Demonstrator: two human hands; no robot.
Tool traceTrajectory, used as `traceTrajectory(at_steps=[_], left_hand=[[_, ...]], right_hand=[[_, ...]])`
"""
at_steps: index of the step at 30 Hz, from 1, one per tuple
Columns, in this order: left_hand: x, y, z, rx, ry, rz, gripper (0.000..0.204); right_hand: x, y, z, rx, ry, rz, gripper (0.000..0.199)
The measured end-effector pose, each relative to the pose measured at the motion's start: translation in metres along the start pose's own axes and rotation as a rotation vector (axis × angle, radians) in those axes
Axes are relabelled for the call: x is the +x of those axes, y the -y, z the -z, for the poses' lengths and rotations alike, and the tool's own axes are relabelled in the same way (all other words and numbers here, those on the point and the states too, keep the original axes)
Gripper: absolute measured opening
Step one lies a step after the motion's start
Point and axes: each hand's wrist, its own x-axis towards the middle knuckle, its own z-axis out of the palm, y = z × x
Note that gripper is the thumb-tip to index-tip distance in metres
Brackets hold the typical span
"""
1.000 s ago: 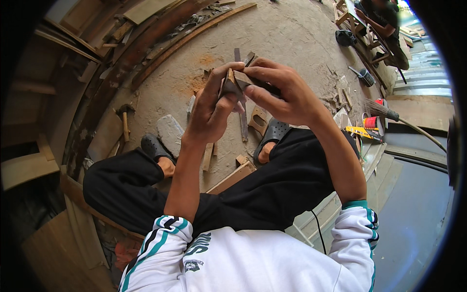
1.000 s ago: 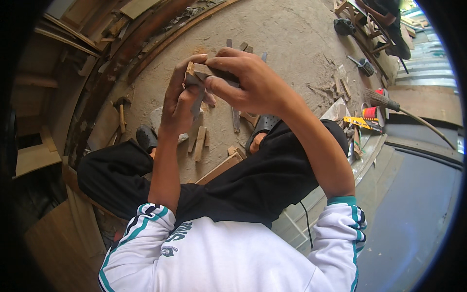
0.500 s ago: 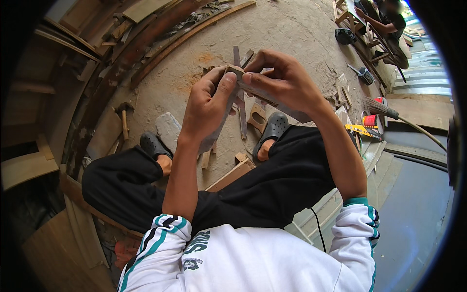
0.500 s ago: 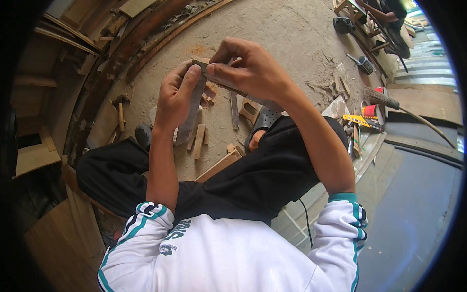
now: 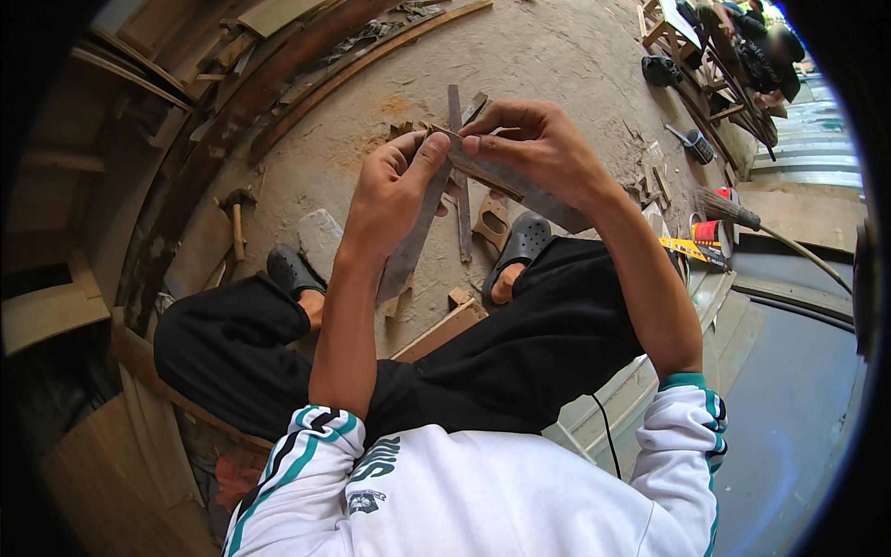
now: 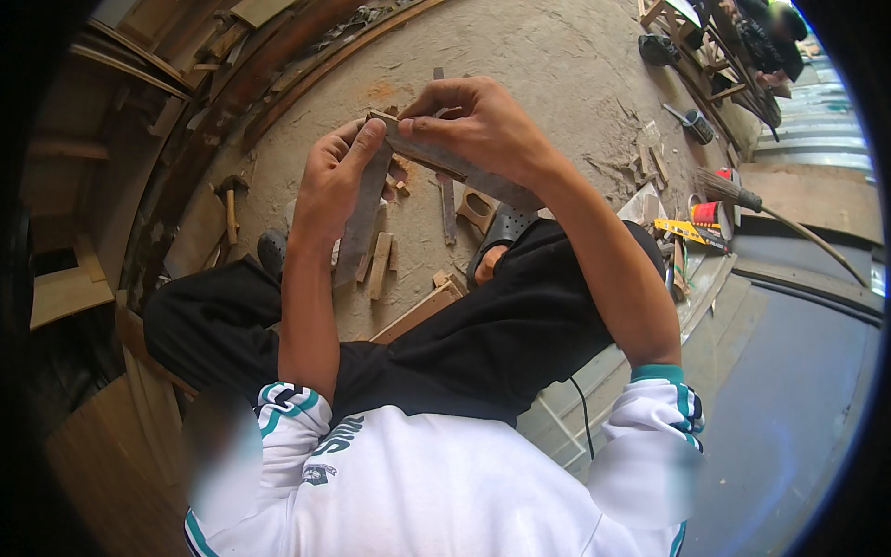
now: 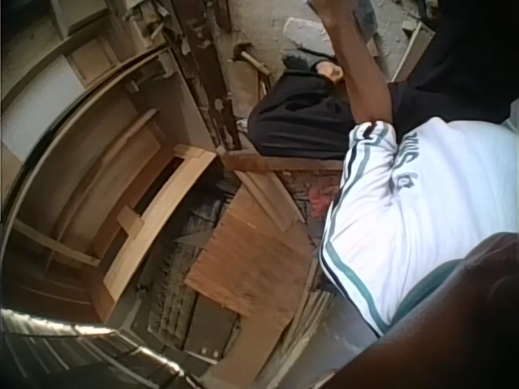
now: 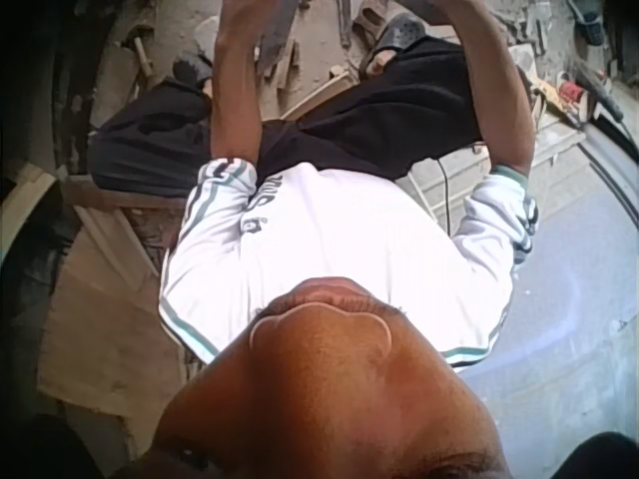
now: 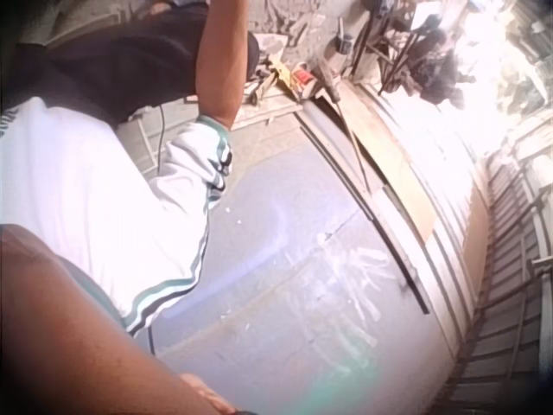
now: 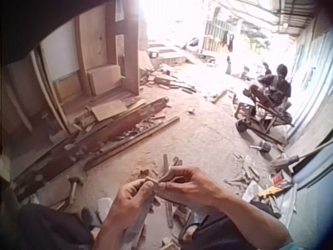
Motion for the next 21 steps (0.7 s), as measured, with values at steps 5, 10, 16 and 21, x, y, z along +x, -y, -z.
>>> traceTrajectory(at_steps=[5,10,16,21], left_hand=[[0.002,0.005,0.002,-0.066,0.003,-0.002,0.033],[0.003,0.008,0.003,-0.111,0.027,-0.029,0.034],[0.010,0.020,0.005,-0.076,-0.026,-0.062,0.035],[0.010,0.020,0.002,-0.168,-0.034,-0.017,0.035]], right_hand=[[0.002,-0.003,-0.001,0.031,0.024,-0.021,0.026],[0.003,-0.004,-0.001,0.000,0.048,-0.008,0.025],[0.007,-0.009,0.002,-0.075,0.075,0.058,0.023],[0.009,-0.005,0.005,-0.197,0.109,0.029,0.025]])
